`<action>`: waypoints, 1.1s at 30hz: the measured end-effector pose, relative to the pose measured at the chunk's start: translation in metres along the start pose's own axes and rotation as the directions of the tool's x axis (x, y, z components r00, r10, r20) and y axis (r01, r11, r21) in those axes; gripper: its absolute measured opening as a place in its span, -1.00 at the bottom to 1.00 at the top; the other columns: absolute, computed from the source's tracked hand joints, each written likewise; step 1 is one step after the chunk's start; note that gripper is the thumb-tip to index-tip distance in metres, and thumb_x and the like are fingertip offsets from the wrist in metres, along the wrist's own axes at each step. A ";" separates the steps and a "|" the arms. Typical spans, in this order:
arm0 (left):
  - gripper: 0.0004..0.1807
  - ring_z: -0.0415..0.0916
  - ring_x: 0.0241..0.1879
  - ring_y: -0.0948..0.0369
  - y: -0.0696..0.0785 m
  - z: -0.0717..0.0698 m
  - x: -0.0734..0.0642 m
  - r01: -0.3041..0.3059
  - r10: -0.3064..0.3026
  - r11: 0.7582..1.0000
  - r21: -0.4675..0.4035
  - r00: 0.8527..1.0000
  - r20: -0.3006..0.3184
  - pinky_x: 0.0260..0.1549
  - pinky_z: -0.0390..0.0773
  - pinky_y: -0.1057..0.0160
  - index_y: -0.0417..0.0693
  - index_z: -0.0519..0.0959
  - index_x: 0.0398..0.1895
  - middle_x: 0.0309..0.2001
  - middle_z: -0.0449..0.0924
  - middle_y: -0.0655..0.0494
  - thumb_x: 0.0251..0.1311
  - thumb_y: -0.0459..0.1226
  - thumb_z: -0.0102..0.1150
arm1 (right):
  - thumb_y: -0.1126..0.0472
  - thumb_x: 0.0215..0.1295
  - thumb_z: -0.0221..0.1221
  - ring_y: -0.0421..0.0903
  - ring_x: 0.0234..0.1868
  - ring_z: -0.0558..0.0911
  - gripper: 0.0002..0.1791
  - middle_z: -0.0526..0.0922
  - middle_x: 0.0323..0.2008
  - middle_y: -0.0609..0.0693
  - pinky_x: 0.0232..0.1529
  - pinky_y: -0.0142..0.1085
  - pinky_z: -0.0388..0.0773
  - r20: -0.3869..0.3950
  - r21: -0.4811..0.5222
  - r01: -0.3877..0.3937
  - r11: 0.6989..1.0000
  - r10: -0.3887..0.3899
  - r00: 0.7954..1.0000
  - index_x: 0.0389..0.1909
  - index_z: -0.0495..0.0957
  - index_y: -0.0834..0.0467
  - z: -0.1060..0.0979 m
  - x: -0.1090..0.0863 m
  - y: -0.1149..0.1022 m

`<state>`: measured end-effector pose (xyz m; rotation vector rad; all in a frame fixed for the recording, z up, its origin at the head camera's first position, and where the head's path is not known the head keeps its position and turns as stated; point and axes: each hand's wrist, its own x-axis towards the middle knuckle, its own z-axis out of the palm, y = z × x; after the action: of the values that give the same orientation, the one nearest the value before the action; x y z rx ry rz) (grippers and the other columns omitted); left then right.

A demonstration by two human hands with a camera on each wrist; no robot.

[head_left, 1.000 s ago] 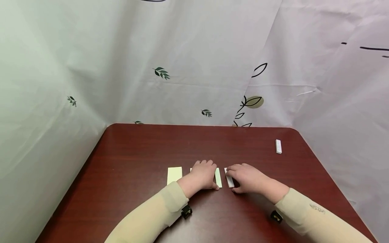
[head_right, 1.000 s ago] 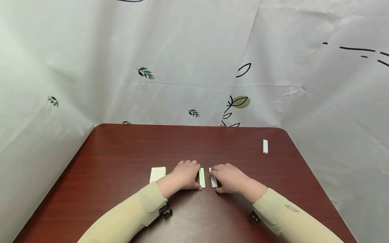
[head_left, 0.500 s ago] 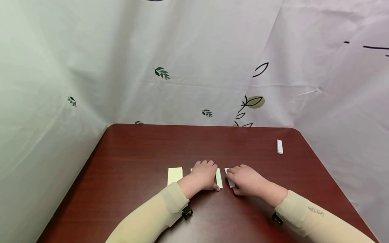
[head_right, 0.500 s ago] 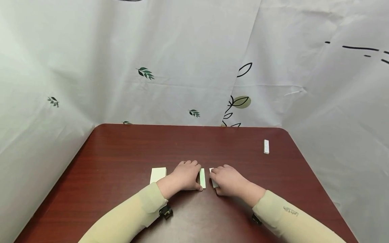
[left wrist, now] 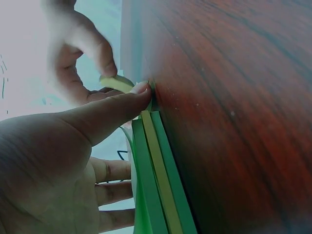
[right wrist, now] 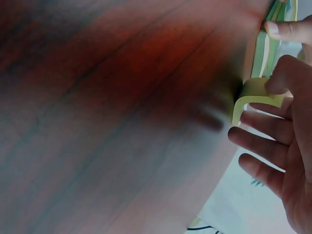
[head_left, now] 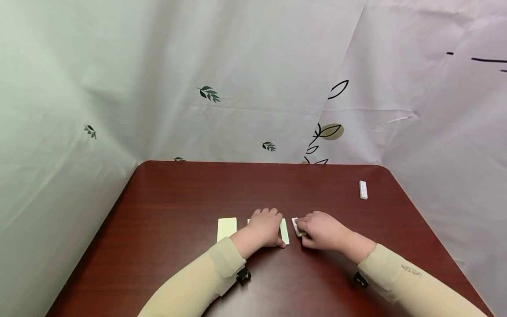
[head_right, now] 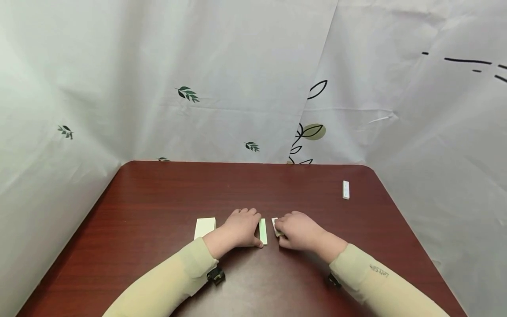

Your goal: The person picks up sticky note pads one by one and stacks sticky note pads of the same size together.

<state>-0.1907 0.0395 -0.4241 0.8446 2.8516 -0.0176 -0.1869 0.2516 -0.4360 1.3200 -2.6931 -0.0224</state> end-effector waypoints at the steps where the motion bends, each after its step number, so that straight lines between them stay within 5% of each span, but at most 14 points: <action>1: -0.21 0.47 0.03 0.08 0.000 0.000 0.000 0.000 0.000 1.000 0.002 1.000 0.000 0.05 0.42 0.07 0.03 0.55 0.07 -0.02 0.50 0.13 -0.15 0.30 0.45 | 0.17 -0.03 0.25 -0.17 -0.52 0.40 -0.77 0.39 -0.57 -0.24 -0.38 -0.21 0.43 -0.002 0.003 -0.004 1.000 0.004 1.000 -0.56 0.33 -0.03 0.000 0.001 0.001; 5: -0.20 0.47 0.03 0.09 0.000 0.001 0.000 -0.001 0.001 1.000 0.005 1.000 -0.002 0.04 0.43 0.07 0.03 0.55 0.08 -0.02 0.50 0.13 -0.15 0.30 0.44 | 0.19 0.05 0.23 -0.17 -0.55 0.32 -0.80 0.24 -0.62 -0.24 -0.39 -0.20 0.44 -0.016 0.013 -0.032 0.999 0.032 0.999 -0.51 0.35 0.01 -0.001 0.003 0.003; 14: -0.21 0.47 0.03 0.10 0.000 0.002 0.001 -0.004 0.004 1.000 0.002 1.000 0.003 0.05 0.42 0.06 0.03 0.54 0.08 -0.01 0.50 0.14 -0.14 0.31 0.43 | 0.23 0.08 0.18 -0.18 -0.60 0.31 -0.77 0.21 -0.65 -0.21 -0.51 -0.26 0.38 -0.101 -0.007 -0.115 0.993 0.113 0.988 -0.56 0.29 0.00 -0.010 0.008 0.005; 17: -0.21 0.46 0.03 0.09 -0.001 0.004 0.001 -0.002 0.002 1.000 -0.003 1.000 0.005 0.05 0.42 0.06 0.03 0.54 0.08 -0.01 0.50 0.13 -0.14 0.31 0.43 | 0.24 0.09 0.16 -0.22 -0.60 0.28 -0.78 0.21 -0.65 -0.23 -0.53 -0.32 0.31 -0.082 0.066 -0.163 0.984 0.168 0.982 -0.56 0.29 -0.02 -0.018 0.008 0.006; 20: -0.21 0.46 0.02 0.09 -0.001 0.005 0.002 -0.001 0.001 1.000 -0.009 1.000 0.001 0.04 0.41 0.05 0.03 0.54 0.06 -0.02 0.49 0.13 -0.16 0.30 0.44 | 0.25 0.15 0.11 -0.27 -0.59 0.26 -0.80 0.23 -0.65 -0.25 -0.52 -0.36 0.27 0.015 0.225 -0.247 0.943 0.250 0.968 -0.54 0.31 -0.05 -0.025 0.009 0.009; 24: -0.21 0.45 0.02 0.08 -0.002 0.005 0.003 0.002 -0.002 1.000 -0.008 1.000 0.005 0.05 0.41 0.04 0.03 0.54 0.06 -0.01 0.49 0.12 -0.15 0.30 0.45 | 0.29 0.27 0.01 -0.29 -0.59 0.32 -0.79 0.33 -0.63 -0.23 -0.48 -0.36 0.30 0.208 0.443 -0.363 0.820 0.300 0.931 -0.52 0.37 -0.04 -0.027 0.011 0.016; 28: -0.21 0.45 0.03 0.08 -0.001 0.004 0.002 0.005 -0.005 1.000 -0.009 1.000 0.014 0.05 0.41 0.05 0.03 0.54 0.09 0.00 0.49 0.12 -0.14 0.30 0.44 | 0.29 0.38 -0.10 -0.22 -0.56 0.42 -0.74 0.46 -0.60 -0.14 -0.44 -0.31 0.39 0.347 0.537 -0.436 0.722 0.282 0.894 -0.48 0.45 0.01 -0.019 0.012 0.023; 30: -0.20 0.45 0.04 0.08 0.000 0.003 0.001 0.005 -0.005 1.000 -0.006 1.000 0.014 0.05 0.41 0.05 0.03 0.54 0.10 0.01 0.49 0.12 -0.14 0.30 0.44 | 0.26 0.42 -0.13 -0.20 -0.54 0.44 -0.72 0.47 -0.59 -0.11 -0.42 -0.28 0.40 0.379 0.543 -0.457 0.704 0.280 0.882 -0.45 0.48 0.01 -0.014 0.013 0.025; 33: -0.20 0.46 0.04 0.09 0.000 0.003 0.001 0.004 -0.004 1.000 -0.002 1.000 0.013 0.05 0.41 0.06 0.04 0.54 0.11 0.01 0.49 0.13 -0.14 0.30 0.44 | 0.22 0.46 -0.13 -0.19 -0.52 0.43 -0.71 0.45 -0.58 -0.13 -0.39 -0.26 0.39 0.378 0.516 -0.452 0.728 0.280 0.882 -0.42 0.50 0.01 -0.006 0.016 0.029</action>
<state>-0.1913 0.0397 -0.4272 0.8352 2.8412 -0.0208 -0.2185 0.2572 -0.4262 0.8867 -3.3213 0.8090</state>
